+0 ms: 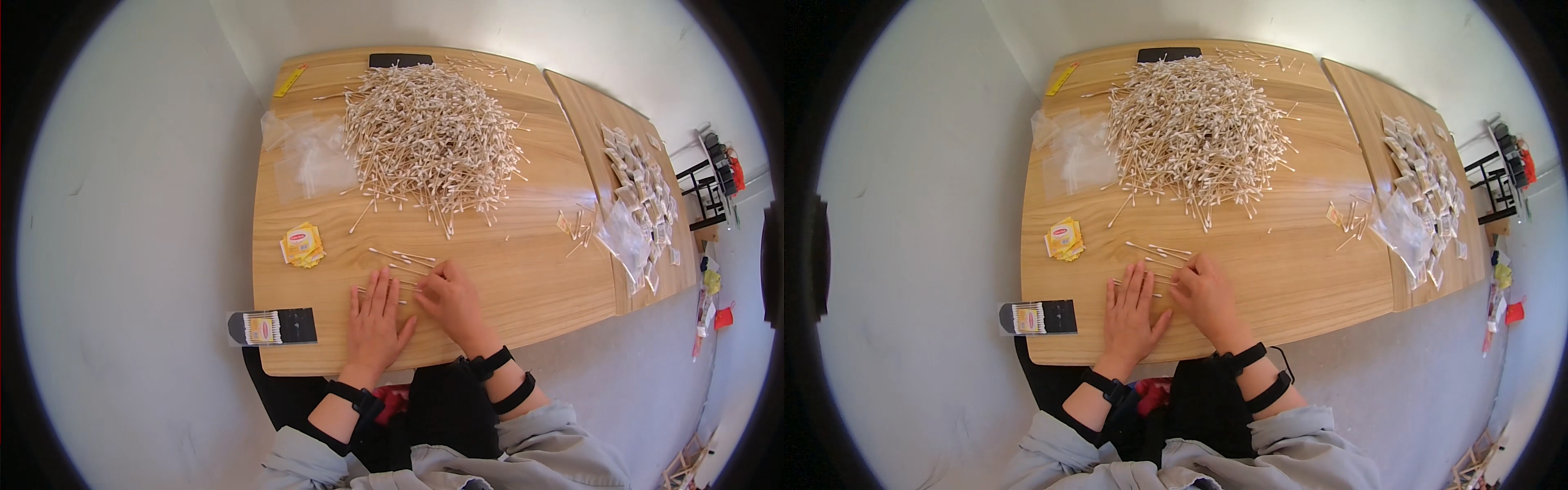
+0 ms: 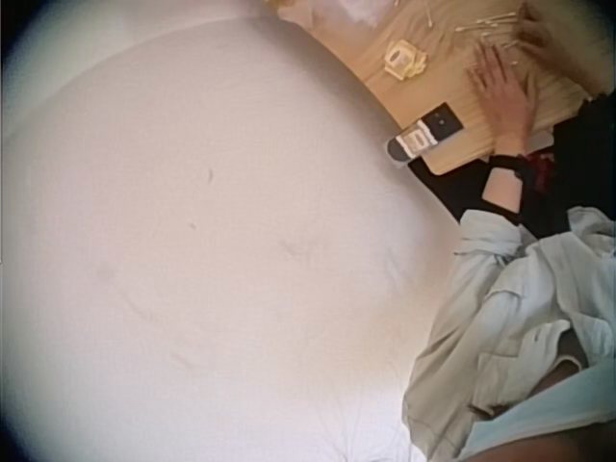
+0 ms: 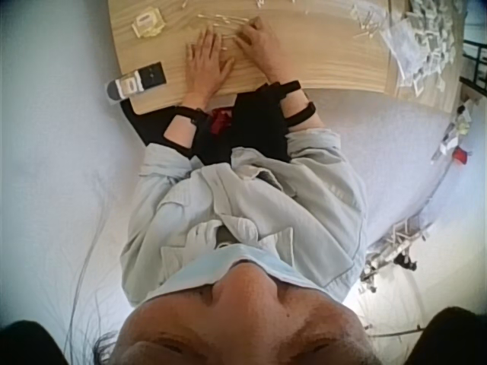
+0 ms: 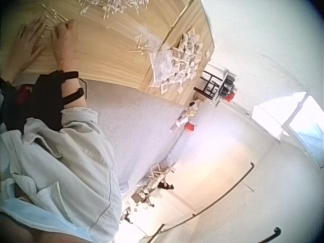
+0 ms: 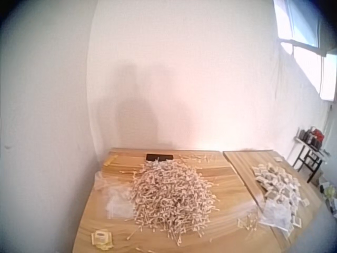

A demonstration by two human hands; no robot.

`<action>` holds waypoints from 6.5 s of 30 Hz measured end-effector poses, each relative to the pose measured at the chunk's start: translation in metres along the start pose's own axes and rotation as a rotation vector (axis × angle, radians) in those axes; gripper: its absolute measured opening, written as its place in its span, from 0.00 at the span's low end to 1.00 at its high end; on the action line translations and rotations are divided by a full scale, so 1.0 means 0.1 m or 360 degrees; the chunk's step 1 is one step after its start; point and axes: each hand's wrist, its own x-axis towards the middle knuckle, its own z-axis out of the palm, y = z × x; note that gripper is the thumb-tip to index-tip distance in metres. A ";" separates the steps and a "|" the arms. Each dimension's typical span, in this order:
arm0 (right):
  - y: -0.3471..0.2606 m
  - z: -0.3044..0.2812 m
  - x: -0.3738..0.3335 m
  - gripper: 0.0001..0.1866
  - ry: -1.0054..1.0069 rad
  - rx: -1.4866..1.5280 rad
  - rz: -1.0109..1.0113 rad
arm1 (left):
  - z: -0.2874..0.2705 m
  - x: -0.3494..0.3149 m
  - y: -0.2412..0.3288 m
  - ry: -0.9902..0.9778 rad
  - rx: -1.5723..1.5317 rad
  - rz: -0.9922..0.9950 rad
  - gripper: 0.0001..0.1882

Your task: Manually organizing cotton swabs into small plastic bags.

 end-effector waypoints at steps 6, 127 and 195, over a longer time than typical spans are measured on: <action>0.11 0.16 0.08 0.07 0.0346 0.0111 0.0285 | -0.01 0.01 0.03 0.0048 -0.0012 -0.0023 0.42; -0.01 0.27 0.43 0.09 -0.0106 -0.0051 -0.0284 | 0.03 -0.15 0.05 0.0075 -0.0025 -0.0170 0.41; 0.03 0.24 0.04 0.08 -0.0057 0.0190 0.0071 | -0.08 0.06 -0.09 -0.0170 -0.0054 -0.0092 0.60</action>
